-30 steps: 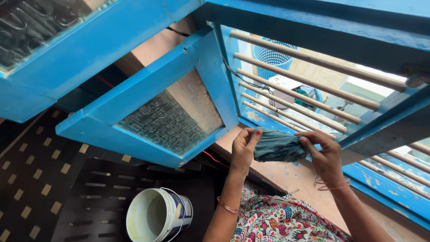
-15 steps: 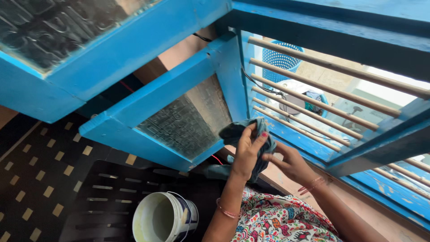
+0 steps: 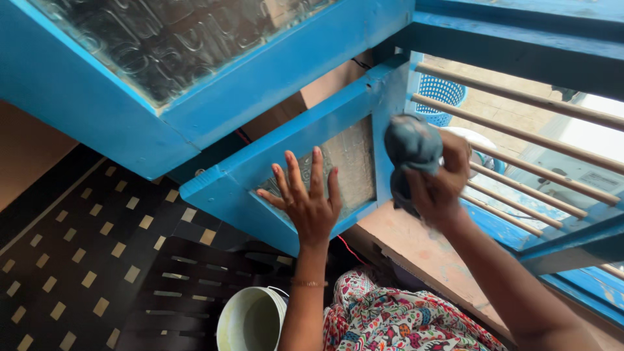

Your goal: The person wipes the glass panes and metal bars of a blue window frame using a cloth. They clean the horizontal bars and the textured glass sections, occasionally dipping the cloth into a bucket of water placed on the floor.

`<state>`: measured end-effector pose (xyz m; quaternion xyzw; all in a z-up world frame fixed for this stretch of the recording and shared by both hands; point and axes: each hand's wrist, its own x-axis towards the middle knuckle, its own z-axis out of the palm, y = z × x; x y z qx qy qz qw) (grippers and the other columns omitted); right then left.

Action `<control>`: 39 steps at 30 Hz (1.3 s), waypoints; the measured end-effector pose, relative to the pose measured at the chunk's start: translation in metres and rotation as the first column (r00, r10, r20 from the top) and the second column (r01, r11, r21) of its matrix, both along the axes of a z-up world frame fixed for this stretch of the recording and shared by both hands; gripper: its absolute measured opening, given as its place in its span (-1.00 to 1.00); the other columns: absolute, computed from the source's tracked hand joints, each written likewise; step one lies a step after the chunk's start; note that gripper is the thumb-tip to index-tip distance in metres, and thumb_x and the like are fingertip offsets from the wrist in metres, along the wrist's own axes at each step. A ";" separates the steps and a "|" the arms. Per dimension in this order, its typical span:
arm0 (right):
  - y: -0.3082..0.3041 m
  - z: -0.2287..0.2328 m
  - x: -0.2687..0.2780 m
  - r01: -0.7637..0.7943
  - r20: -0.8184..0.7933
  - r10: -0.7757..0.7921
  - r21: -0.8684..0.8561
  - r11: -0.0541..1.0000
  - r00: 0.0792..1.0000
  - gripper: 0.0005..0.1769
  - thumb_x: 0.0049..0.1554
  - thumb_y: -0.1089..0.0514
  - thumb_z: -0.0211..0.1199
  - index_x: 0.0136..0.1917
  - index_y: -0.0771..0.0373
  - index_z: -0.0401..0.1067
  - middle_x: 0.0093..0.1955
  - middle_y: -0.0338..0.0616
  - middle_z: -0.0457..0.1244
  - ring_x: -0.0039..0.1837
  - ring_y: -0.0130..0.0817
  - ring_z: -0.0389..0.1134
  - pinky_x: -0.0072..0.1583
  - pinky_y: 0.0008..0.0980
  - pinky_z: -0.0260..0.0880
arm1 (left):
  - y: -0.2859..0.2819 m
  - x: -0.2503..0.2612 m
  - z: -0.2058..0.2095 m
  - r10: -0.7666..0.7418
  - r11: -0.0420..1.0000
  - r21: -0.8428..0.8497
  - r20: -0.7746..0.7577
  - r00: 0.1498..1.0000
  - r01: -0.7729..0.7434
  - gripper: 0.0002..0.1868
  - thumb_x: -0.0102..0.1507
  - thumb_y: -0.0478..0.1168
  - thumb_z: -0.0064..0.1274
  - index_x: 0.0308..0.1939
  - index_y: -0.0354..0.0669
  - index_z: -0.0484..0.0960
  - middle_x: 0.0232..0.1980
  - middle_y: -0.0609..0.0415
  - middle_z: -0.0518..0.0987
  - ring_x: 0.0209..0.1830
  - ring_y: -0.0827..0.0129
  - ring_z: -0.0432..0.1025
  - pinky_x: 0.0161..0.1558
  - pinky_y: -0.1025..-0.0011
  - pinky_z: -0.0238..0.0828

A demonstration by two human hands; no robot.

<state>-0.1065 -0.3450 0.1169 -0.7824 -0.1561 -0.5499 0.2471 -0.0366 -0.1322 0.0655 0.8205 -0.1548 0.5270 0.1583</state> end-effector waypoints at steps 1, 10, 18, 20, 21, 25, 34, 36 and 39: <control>0.004 0.008 0.026 0.034 0.120 -0.029 -0.043 0.998 0.992 -0.72 0.26 0.03 0.23 0.07 0.28 0.54 0.30 0.12 0.23 0.34 0.02 0.20 0.35 -0.01 0.11 | 0.004 0.013 -0.004 0.034 0.999 0.014 0.011 0.999 -0.034 -0.42 0.47 0.15 0.04 0.52 0.16 0.36 0.61 -0.16 0.11 0.66 -0.07 -0.21 0.53 -0.24 -0.67; 0.053 -0.020 0.140 0.217 0.011 -0.220 0.118 0.969 0.975 -0.07 0.35 -0.30 -0.11 0.63 0.51 -0.09 0.70 0.41 -0.26 0.74 0.42 -0.28 0.69 0.18 -0.26 | 0.016 0.072 -0.038 0.226 0.966 0.077 0.214 0.950 -0.247 -0.23 0.48 0.31 -0.01 0.66 0.20 0.11 0.69 -0.21 -0.06 0.73 -0.07 -0.29 0.56 -0.23 -0.66; 0.035 -0.128 0.152 0.338 -0.075 -0.332 0.077 0.938 0.940 -0.10 0.35 -0.21 -0.01 0.59 0.60 -0.08 0.64 0.58 -0.27 0.68 0.55 -0.26 0.66 0.28 -0.19 | 0.006 0.074 -0.070 0.224 0.942 0.203 0.220 0.950 -0.269 -0.16 0.53 0.36 -0.16 0.73 0.17 -0.11 0.77 -0.04 -0.31 0.77 0.07 -0.43 0.60 -0.20 -0.71; 0.031 -0.151 0.152 0.334 -0.064 -0.331 0.060 0.941 0.942 -0.07 0.35 -0.20 0.01 0.60 0.63 -0.13 0.65 0.57 -0.28 0.68 0.57 -0.28 0.65 0.28 -0.19 | 0.004 0.072 -0.077 0.197 0.945 0.222 0.195 0.961 -0.239 -0.19 0.59 0.34 -0.21 0.75 0.18 -0.17 0.78 0.04 -0.37 0.79 0.12 -0.47 0.65 -0.19 -0.65; 0.028 -0.160 0.154 0.341 -0.056 -0.339 0.038 0.939 0.939 -0.08 0.34 -0.19 0.01 0.60 0.61 -0.13 0.65 0.54 -0.28 0.68 0.56 -0.28 0.66 0.27 -0.19 | 0.004 0.070 -0.079 0.199 0.934 0.263 0.181 0.963 -0.243 -0.21 0.59 0.34 -0.25 0.75 0.18 -0.16 0.78 0.06 -0.36 0.78 0.15 -0.45 0.64 -0.16 -0.65; 0.018 -0.194 0.157 0.346 -0.047 -0.346 -0.007 0.938 0.937 -0.07 0.35 -0.18 0.02 0.63 0.55 -0.17 0.69 0.41 -0.30 0.69 0.52 -0.30 0.67 0.28 -0.20 | 0.011 0.059 -0.091 0.152 0.890 0.421 0.087 0.984 -0.175 -0.29 0.59 0.28 -0.36 0.73 0.22 -0.15 0.77 0.17 -0.33 0.77 0.29 -0.42 0.63 -0.05 -0.68; -0.008 -0.318 0.141 0.320 -0.087 -0.345 -0.221 0.921 0.935 -0.09 0.26 -0.05 0.23 0.67 0.26 -0.13 0.73 0.26 -0.37 0.72 0.45 -0.35 0.66 0.25 -0.16 | 0.036 0.012 -0.087 -0.042 0.895 0.435 -0.136 0.990 0.098 -0.34 0.50 0.14 -0.10 0.66 0.31 0.08 0.75 0.14 -0.15 0.75 0.28 -0.41 0.60 0.01 -0.80; -0.005 -0.340 0.130 0.314 -0.177 -0.360 -0.242 0.918 0.916 -0.10 0.24 -0.04 0.24 0.67 0.25 -0.10 0.73 0.31 -0.38 0.72 0.45 -0.34 0.66 0.23 -0.17 | 0.053 0.006 -0.072 -0.016 0.947 0.319 -0.035 0.999 0.026 -0.30 0.49 0.16 0.02 0.66 0.25 0.15 0.74 -0.02 -0.15 0.76 0.14 -0.42 0.57 -0.05 -0.84; 0.014 -0.348 0.105 0.260 -0.428 -0.295 -0.140 0.955 0.854 -0.07 0.26 -0.08 0.19 0.66 0.42 -0.14 0.71 0.47 -0.41 0.70 0.54 -0.37 0.66 0.26 -0.26 | 0.089 0.008 -0.056 0.182 0.973 0.129 0.100 0.978 -0.194 -0.27 0.43 0.14 0.18 0.62 0.15 0.28 0.71 -0.20 -0.09 0.71 -0.13 -0.37 0.56 -0.21 -0.72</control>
